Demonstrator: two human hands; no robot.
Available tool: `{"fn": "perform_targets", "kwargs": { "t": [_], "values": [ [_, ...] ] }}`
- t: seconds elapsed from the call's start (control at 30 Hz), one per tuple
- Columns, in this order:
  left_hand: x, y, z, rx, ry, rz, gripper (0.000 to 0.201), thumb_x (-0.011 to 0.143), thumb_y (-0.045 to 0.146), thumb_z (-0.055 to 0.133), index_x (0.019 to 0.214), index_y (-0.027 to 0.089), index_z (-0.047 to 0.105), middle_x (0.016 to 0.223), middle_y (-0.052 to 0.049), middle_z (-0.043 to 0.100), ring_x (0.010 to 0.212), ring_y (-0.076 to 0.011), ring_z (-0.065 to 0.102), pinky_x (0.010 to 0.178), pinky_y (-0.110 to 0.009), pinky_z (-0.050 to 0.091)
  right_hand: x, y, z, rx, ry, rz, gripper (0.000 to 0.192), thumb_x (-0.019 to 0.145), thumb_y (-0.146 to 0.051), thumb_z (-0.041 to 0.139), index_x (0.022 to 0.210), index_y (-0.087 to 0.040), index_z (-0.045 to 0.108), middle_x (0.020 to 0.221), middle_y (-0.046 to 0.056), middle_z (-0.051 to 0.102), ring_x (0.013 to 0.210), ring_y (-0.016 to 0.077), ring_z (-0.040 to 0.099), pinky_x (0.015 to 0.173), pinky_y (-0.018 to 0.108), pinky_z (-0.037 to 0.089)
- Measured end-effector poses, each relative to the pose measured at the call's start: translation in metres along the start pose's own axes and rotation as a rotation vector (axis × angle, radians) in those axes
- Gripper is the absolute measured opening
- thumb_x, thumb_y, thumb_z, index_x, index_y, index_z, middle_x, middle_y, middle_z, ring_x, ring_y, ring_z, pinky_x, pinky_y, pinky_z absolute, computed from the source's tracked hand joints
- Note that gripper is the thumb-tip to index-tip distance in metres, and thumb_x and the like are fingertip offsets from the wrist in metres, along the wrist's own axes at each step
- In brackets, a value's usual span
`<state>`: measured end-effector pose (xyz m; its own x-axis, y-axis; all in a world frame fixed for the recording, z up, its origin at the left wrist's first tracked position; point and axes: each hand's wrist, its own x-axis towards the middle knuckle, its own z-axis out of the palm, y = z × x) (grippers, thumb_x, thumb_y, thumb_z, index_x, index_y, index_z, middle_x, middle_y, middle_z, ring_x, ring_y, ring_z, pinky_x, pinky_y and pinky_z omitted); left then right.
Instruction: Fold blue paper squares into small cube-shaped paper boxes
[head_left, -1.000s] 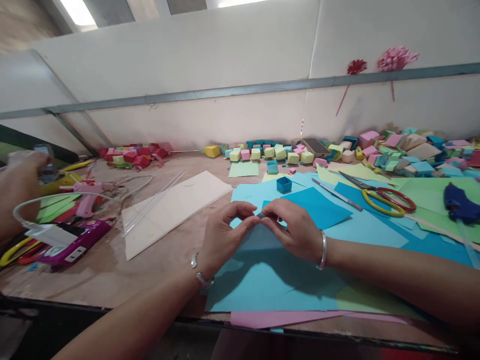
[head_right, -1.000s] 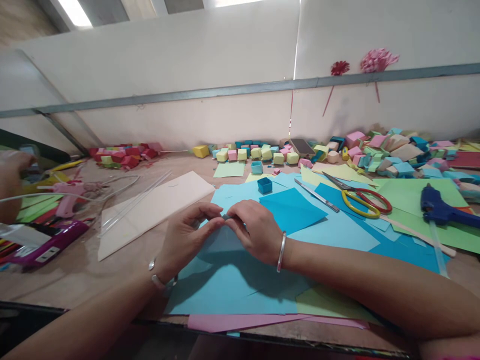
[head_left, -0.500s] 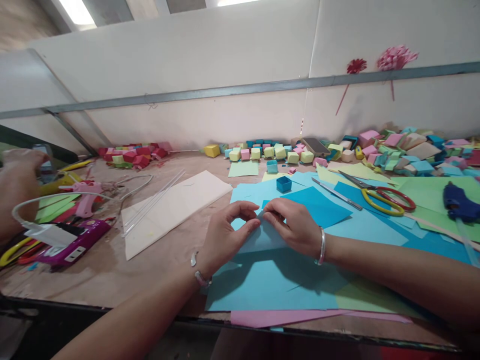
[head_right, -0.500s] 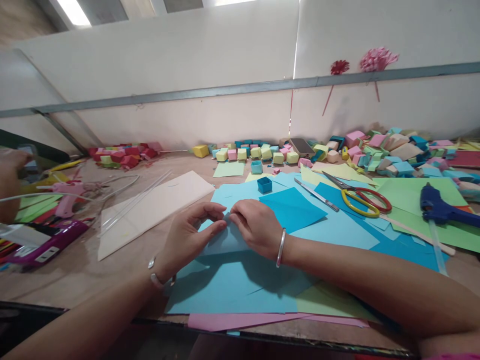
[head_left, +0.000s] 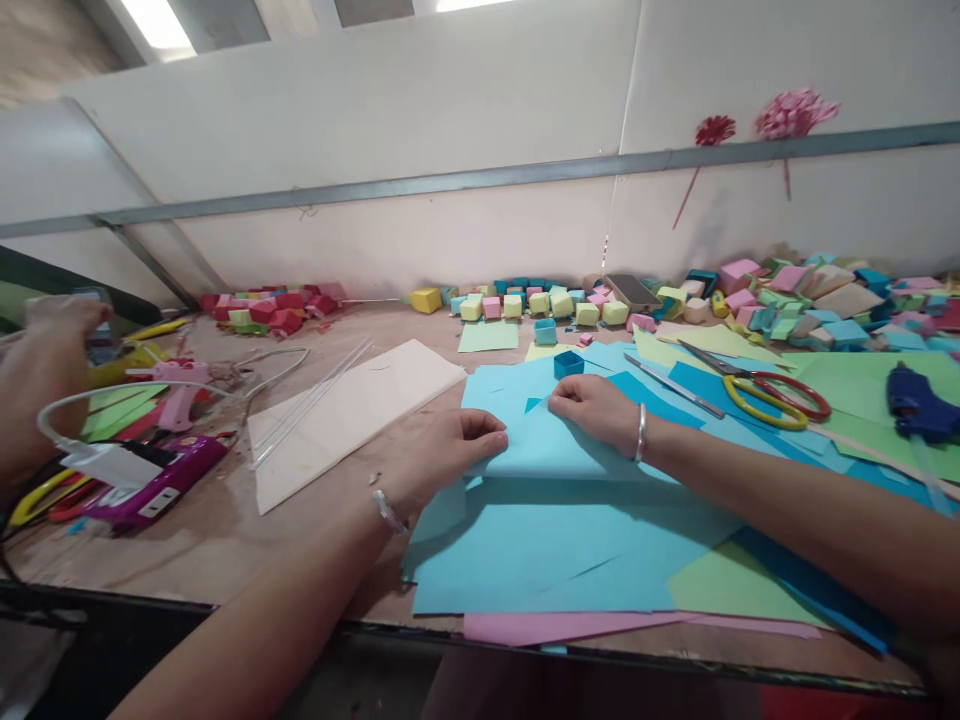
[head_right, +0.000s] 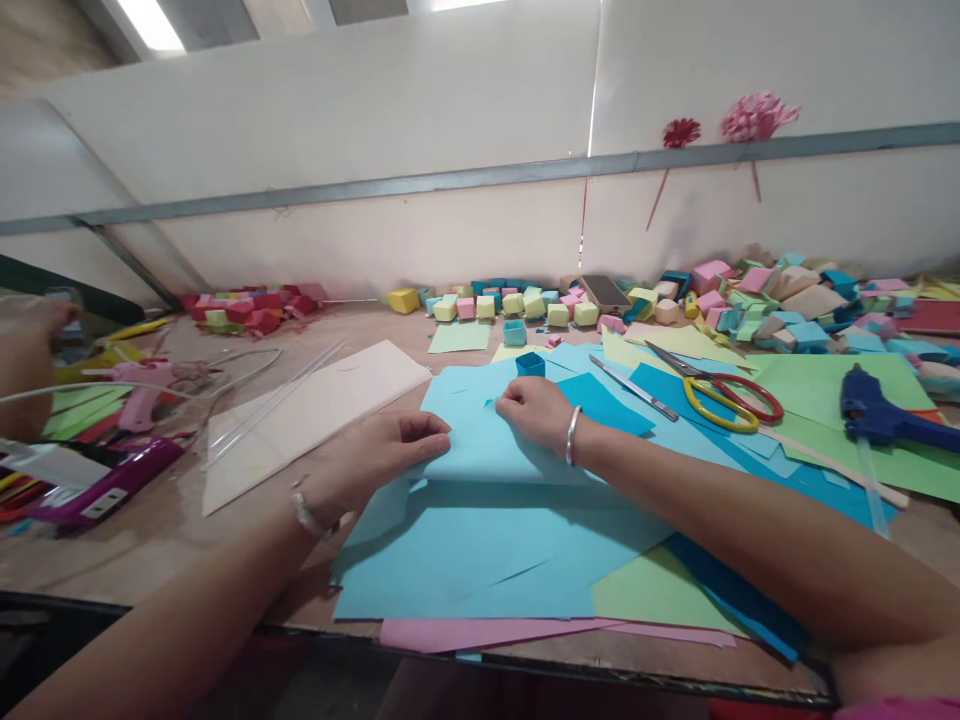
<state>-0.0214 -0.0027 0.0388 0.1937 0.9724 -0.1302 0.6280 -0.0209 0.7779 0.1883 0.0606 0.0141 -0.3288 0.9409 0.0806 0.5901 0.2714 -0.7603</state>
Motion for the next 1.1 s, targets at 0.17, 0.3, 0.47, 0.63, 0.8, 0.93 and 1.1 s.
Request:
{"fn": "perform_targets", "kwargs": {
  "t": [0.17, 0.3, 0.47, 0.63, 0.8, 0.93, 1.1],
  "values": [
    [0.002, -0.005, -0.007, -0.143, -0.035, 0.006, 0.034, 0.075, 0.049, 0.064, 0.085, 0.017, 0.066, 0.074, 0.002, 0.055, 0.068, -0.0133, 0.050, 0.065, -0.025, 0.045, 0.003, 0.004, -0.002, 0.100, 0.071, 0.007, 0.017, 0.078, -0.030, 0.051, 0.066, -0.019, 0.055, 0.065, -0.002, 0.056, 0.065, 0.0131, 0.050, 0.059, 0.025, 0.037],
    [0.003, -0.005, -0.010, -0.186, -0.015, -0.015, 0.032, 0.073, 0.048, 0.067, 0.078, 0.016, 0.064, 0.075, 0.000, 0.055, 0.069, -0.0133, 0.052, 0.068, -0.027, 0.048, 0.006, 0.007, -0.004, 0.024, 0.174, -0.033, 0.017, 0.077, -0.031, 0.049, 0.066, -0.019, 0.054, 0.064, -0.002, 0.055, 0.063, 0.0130, 0.048, 0.059, 0.026, 0.034],
    [0.006, -0.011, -0.015, -0.138, -0.037, -0.007, 0.033, 0.072, 0.050, 0.067, 0.075, 0.017, 0.063, 0.070, 0.002, 0.054, 0.064, -0.0122, 0.052, 0.065, -0.026, 0.047, 0.010, 0.011, -0.004, -0.044, 0.190, -0.028, 0.018, 0.077, -0.031, 0.049, 0.065, -0.019, 0.055, 0.064, -0.001, 0.057, 0.063, 0.0134, 0.048, 0.061, 0.027, 0.033],
    [0.008, -0.013, -0.020, -0.235, -0.044, -0.057, 0.033, 0.070, 0.048, 0.069, 0.073, 0.016, 0.060, 0.068, 0.002, 0.052, 0.060, -0.0100, 0.050, 0.060, -0.024, 0.044, 0.011, 0.014, -0.003, -0.106, 0.197, -0.030, 0.018, 0.078, -0.030, 0.048, 0.069, -0.018, 0.059, 0.066, 0.000, 0.059, 0.064, 0.0137, 0.049, 0.061, 0.026, 0.034],
    [0.009, -0.010, -0.023, -0.402, -0.049, -0.151, 0.029, 0.064, 0.035, 0.072, 0.081, 0.016, 0.059, 0.063, 0.005, 0.048, 0.051, -0.0064, 0.045, 0.055, -0.021, 0.042, 0.013, 0.016, -0.003, -0.169, 0.119, -0.014, 0.021, 0.082, -0.028, 0.047, 0.073, -0.017, 0.062, 0.069, 0.001, 0.062, 0.063, 0.0133, 0.052, 0.058, 0.024, 0.037],
    [0.007, -0.008, -0.024, -0.333, -0.091, -0.100, 0.022, 0.065, 0.031, 0.069, 0.079, 0.016, 0.062, 0.067, 0.002, 0.050, 0.056, -0.0089, 0.047, 0.054, -0.022, 0.042, 0.014, 0.016, -0.003, -0.264, 0.012, -0.054, 0.018, 0.083, -0.025, 0.053, 0.072, -0.017, 0.064, 0.072, 0.002, 0.066, 0.068, 0.0137, 0.058, 0.060, 0.023, 0.038],
    [0.007, -0.010, -0.024, -0.054, -0.182, -0.016, 0.019, 0.068, 0.033, 0.063, 0.077, 0.017, 0.069, 0.062, 0.002, 0.050, 0.056, -0.0113, 0.046, 0.051, -0.021, 0.038, 0.008, 0.016, 0.000, -0.451, -0.046, -0.157, 0.016, 0.089, -0.025, 0.052, 0.085, -0.017, 0.065, 0.084, 0.006, 0.070, 0.078, 0.0173, 0.061, 0.063, 0.026, 0.034]
  ]
}}
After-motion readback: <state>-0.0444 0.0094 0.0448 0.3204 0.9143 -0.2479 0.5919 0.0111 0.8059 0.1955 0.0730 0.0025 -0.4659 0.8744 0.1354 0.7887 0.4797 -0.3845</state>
